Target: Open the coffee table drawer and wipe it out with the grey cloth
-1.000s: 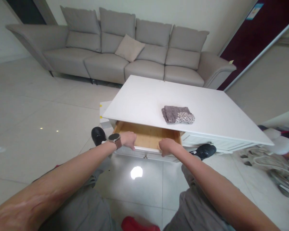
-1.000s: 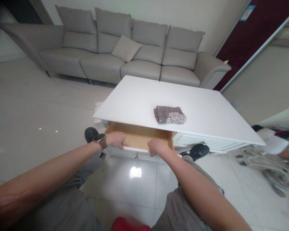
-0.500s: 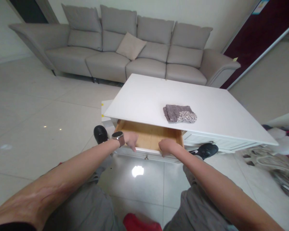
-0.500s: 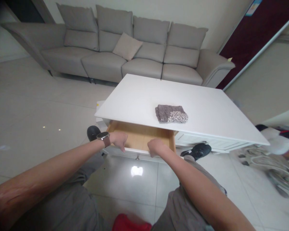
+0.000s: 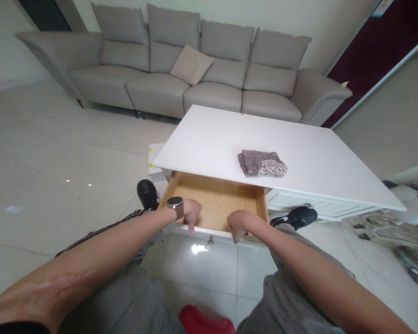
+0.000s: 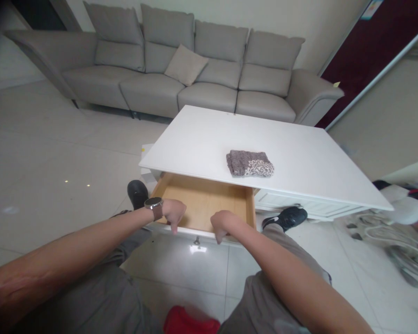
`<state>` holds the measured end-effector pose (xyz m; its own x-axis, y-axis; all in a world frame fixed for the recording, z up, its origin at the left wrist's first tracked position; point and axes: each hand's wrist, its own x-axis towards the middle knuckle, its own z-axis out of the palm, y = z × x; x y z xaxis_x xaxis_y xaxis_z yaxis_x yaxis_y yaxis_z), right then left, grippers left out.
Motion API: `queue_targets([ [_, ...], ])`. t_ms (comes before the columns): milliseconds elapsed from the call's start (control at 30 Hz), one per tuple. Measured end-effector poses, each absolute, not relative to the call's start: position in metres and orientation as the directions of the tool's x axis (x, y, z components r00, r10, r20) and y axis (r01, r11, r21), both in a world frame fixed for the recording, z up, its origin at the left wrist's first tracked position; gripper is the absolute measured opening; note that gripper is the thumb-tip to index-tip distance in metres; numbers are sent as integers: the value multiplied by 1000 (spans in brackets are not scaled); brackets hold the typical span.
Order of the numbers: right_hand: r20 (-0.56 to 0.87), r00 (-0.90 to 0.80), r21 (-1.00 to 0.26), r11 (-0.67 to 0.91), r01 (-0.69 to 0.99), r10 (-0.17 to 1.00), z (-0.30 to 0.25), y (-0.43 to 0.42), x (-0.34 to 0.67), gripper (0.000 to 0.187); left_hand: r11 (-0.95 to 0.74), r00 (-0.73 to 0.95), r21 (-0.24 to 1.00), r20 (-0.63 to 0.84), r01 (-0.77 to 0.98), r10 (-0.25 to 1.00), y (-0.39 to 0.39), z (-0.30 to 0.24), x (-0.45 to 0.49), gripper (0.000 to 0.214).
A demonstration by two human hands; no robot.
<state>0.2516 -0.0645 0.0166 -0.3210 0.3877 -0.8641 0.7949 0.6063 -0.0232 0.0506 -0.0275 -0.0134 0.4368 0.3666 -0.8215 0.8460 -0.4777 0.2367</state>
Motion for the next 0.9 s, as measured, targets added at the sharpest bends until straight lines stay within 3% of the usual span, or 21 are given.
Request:
queue_targets([
  [200, -925, -294, -105, 580, 808, 241, 0, -79, 248, 33, -488, 416, 247, -867, 837, 274, -49, -23, 54, 46],
  [367, -917, -305, -102, 587, 803, 258, -2, -83, 249, 45, -547, 480, 233, -797, 804, 366, -60, -9, 51, 39],
  [500, -938, -277, -124, 548, 827, 207, -4, -79, 251, 52, -564, 478, 187, -768, 804, 426, -67, 11, 52, 42],
  [700, -945, -265, -104, 591, 800, 192, -5, -78, 243, 51, -613, 437, 73, -767, 787, 470, -76, 27, 62, 46],
  [900, -940, -292, -117, 637, 762, 177, -10, -79, 239, 48, -681, 500, 33, -705, 732, 503, -87, 19, 66, 40],
])
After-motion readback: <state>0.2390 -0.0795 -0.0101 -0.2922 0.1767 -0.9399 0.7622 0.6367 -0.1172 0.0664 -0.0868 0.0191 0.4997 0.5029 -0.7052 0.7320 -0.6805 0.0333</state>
